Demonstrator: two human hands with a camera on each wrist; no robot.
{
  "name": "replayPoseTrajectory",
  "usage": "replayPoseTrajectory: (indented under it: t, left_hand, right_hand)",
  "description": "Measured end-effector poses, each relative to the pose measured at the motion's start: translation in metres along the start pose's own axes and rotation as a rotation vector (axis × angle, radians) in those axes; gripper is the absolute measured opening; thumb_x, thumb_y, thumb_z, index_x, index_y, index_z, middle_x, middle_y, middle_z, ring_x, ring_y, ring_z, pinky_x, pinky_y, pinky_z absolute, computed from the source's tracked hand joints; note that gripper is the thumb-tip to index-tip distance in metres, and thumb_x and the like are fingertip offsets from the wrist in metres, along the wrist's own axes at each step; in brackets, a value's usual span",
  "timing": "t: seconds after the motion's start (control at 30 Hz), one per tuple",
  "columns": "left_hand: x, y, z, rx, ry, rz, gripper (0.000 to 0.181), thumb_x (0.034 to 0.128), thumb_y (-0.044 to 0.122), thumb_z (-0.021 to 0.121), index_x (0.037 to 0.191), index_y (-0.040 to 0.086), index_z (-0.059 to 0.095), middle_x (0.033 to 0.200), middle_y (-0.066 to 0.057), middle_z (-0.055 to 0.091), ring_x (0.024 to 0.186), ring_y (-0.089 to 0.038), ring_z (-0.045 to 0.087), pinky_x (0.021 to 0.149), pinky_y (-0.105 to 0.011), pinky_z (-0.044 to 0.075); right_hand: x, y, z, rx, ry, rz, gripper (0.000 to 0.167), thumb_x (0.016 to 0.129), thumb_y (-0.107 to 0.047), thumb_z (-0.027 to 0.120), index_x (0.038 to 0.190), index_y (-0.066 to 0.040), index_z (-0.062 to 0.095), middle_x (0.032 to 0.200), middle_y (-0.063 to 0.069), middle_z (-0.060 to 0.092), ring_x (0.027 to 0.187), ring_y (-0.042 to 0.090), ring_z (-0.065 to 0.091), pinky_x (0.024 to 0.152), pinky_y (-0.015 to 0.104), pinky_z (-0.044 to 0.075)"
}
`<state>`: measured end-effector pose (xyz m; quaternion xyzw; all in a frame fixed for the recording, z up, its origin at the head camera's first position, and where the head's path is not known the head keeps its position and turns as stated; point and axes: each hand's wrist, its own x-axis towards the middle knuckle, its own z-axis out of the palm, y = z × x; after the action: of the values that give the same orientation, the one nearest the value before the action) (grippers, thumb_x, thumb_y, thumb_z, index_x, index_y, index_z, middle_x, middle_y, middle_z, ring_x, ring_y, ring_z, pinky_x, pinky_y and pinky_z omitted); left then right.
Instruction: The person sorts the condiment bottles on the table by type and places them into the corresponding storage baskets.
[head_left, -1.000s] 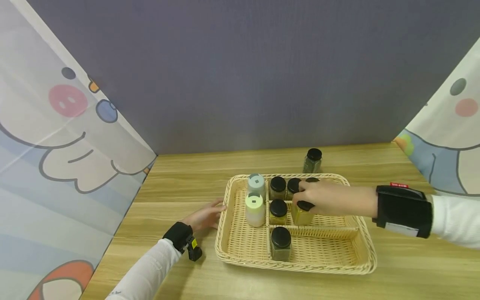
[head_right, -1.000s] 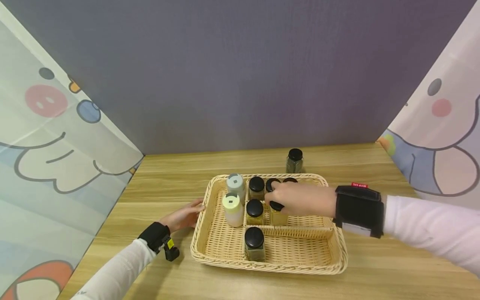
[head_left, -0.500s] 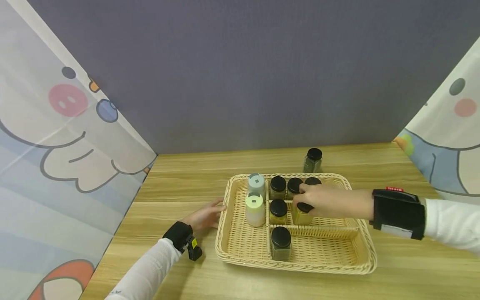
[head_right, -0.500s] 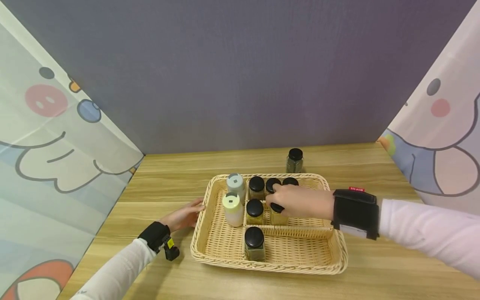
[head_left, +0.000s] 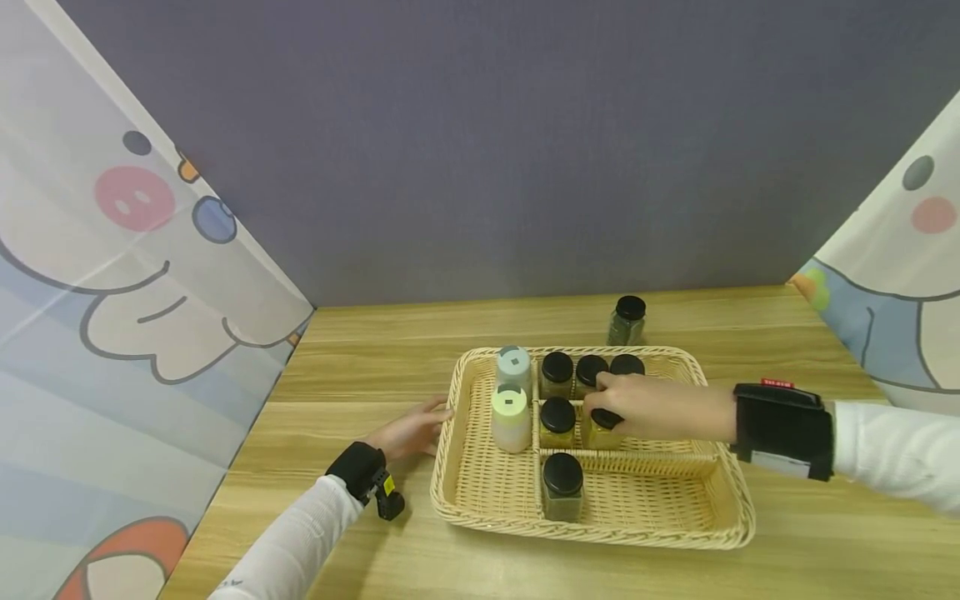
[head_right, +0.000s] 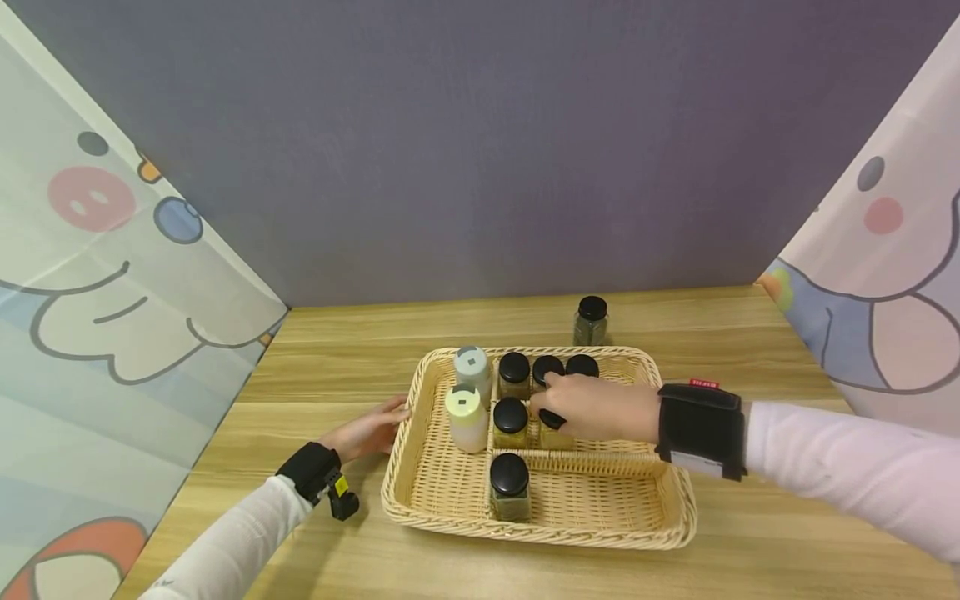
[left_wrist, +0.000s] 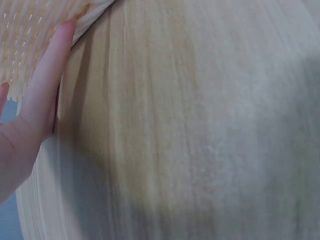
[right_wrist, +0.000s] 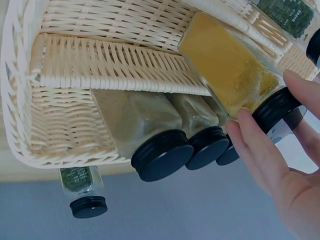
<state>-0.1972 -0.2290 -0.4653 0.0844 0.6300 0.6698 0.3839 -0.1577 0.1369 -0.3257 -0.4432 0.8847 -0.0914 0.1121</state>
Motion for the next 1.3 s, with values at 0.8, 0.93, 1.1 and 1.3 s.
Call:
replayPoseTrajectory:
  t: [0.8, 0.93, 1.1, 1.3]
  left_hand:
    - [0.001, -0.001, -0.001, -0.012, 0.019, -0.012, 0.056, 0.0943, 0.022, 0.039, 0.140, 0.011, 0.009, 0.136, -0.023, 0.031, 0.115, -0.029, 0.043, 0.085, -0.050, 0.043]
    - [0.001, -0.001, -0.001, -0.014, 0.018, -0.007, 0.055, 0.0944, 0.022, 0.039, 0.140, 0.010, 0.009, 0.135, -0.024, 0.032, 0.114, -0.028, 0.044, 0.085, -0.050, 0.043]
    - [0.002, -0.002, -0.002, -0.014, 0.010, -0.004, 0.056, 0.0942, 0.023, 0.039, 0.140, 0.010, 0.009, 0.134, -0.023, 0.034, 0.114, -0.028, 0.045, 0.085, -0.051, 0.044]
    - [0.002, -0.003, -0.003, -0.033, 0.007, -0.006, 0.054, 0.0941, 0.022, 0.040, 0.139, 0.011, 0.012, 0.133, -0.020, 0.037, 0.113, -0.027, 0.046, 0.084, -0.051, 0.043]
  right_hand:
    - [0.007, 0.005, 0.017, 0.002, -0.002, 0.008, 0.036, 0.070, -0.007, 0.072, 0.104, -0.006, 0.061, 0.095, 0.016, 0.054, 0.068, 0.018, 0.058, 0.057, 0.023, 0.050]
    - [0.008, 0.005, 0.018, 0.002, -0.002, 0.009, 0.035, 0.070, -0.006, 0.072, 0.103, -0.007, 0.061, 0.095, 0.016, 0.054, 0.069, 0.018, 0.058, 0.057, 0.024, 0.049]
    - [0.008, 0.005, 0.020, -0.006, -0.010, 0.009, 0.033, 0.071, -0.006, 0.072, 0.102, -0.008, 0.061, 0.094, 0.015, 0.054, 0.070, 0.019, 0.058, 0.056, 0.024, 0.049]
    - [0.008, 0.004, 0.022, -0.007, -0.021, 0.015, 0.034, 0.071, -0.007, 0.072, 0.102, -0.010, 0.061, 0.091, 0.013, 0.053, 0.064, 0.016, 0.056, 0.054, 0.021, 0.048]
